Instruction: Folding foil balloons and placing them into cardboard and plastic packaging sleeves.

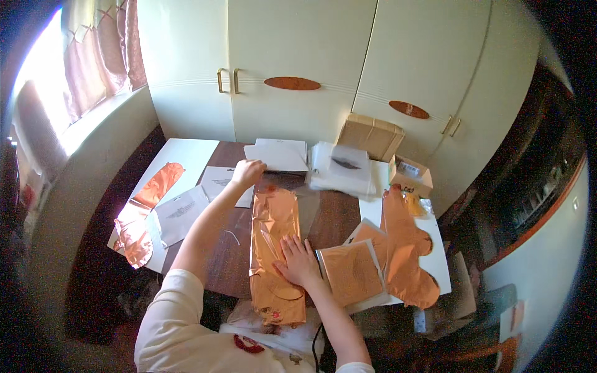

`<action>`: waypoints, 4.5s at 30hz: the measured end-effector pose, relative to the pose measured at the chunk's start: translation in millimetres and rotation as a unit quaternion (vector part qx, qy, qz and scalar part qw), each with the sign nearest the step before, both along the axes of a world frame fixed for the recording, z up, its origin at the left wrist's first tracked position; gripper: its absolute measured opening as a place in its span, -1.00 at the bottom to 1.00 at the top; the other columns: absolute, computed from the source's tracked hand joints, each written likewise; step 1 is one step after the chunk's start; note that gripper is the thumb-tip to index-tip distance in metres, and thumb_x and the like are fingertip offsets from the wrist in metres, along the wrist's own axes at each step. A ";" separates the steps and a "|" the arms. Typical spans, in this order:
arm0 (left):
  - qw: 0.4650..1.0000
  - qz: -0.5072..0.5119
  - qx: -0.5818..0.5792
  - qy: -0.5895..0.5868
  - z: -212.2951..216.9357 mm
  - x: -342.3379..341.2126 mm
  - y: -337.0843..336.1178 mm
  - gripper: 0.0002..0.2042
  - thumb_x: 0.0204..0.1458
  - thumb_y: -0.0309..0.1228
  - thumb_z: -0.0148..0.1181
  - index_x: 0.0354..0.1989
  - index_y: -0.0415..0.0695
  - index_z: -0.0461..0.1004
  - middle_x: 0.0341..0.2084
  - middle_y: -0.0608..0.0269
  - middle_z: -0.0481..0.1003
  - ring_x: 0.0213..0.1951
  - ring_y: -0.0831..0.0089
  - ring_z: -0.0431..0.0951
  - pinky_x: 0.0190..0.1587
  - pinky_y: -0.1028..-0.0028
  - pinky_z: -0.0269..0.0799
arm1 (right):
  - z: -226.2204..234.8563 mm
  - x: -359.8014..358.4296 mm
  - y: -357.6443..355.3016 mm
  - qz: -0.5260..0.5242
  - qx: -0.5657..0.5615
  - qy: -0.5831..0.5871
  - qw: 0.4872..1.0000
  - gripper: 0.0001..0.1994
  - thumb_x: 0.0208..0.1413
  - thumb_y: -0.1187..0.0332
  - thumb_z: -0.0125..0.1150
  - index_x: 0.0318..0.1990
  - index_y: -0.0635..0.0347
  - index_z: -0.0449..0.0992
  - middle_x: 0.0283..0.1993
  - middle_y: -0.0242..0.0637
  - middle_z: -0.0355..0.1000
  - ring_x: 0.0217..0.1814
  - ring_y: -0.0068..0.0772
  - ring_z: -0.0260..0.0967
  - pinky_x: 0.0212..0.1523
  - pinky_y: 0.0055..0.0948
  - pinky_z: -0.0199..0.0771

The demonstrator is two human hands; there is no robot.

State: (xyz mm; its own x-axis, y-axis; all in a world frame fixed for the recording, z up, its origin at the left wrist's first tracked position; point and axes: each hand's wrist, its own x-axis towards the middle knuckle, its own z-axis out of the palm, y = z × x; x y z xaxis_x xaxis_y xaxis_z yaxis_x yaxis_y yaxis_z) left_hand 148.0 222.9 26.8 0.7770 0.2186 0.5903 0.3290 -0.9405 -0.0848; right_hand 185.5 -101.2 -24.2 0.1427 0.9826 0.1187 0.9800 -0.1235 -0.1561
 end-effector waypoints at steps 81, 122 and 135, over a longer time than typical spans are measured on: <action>0.960 -0.092 -0.266 0.006 -37.2 -183.4 -234.7 -0.86 -0.10 -0.33 0.18 -0.41 -0.12 0.50 -0.27 0.30 0.53 -0.09 0.32 0.46 -0.03 0.27 0.25 | 11.1 10.3 -59.4 0.028 0.155 0.233 0.960 -0.76 -0.11 0.38 0.27 -0.28 0.23 0.40 -0.44 -0.12 0.37 -0.37 -0.08 0.35 -0.35 -0.25 0.37; 0.974 0.007 -0.162 0.156 -44.6 -163.1 -323.5 -0.17 -0.19 0.25 0.07 0.23 -0.03 0.18 0.21 0.05 0.13 0.24 -0.09 0.03 0.17 -0.21 -0.11 | 2.0 -10.2 -42.8 -0.022 0.092 0.045 0.995 -0.48 0.07 0.23 0.12 0.17 0.18 0.17 -0.11 -0.13 0.36 -0.39 -0.08 0.47 -0.48 -0.25 0.51; 0.973 0.031 -0.116 0.195 -47.8 -161.8 -324.2 -0.11 -0.27 0.25 0.13 0.25 0.02 0.13 0.23 0.06 0.10 0.23 -0.14 0.03 0.14 -0.27 -0.10 | 10.3 35.9 20.2 -0.120 0.083 0.362 0.921 -0.52 -0.10 0.38 0.30 0.00 0.20 0.27 -0.39 -0.17 0.47 -0.32 -0.19 0.46 -0.29 -0.28 0.43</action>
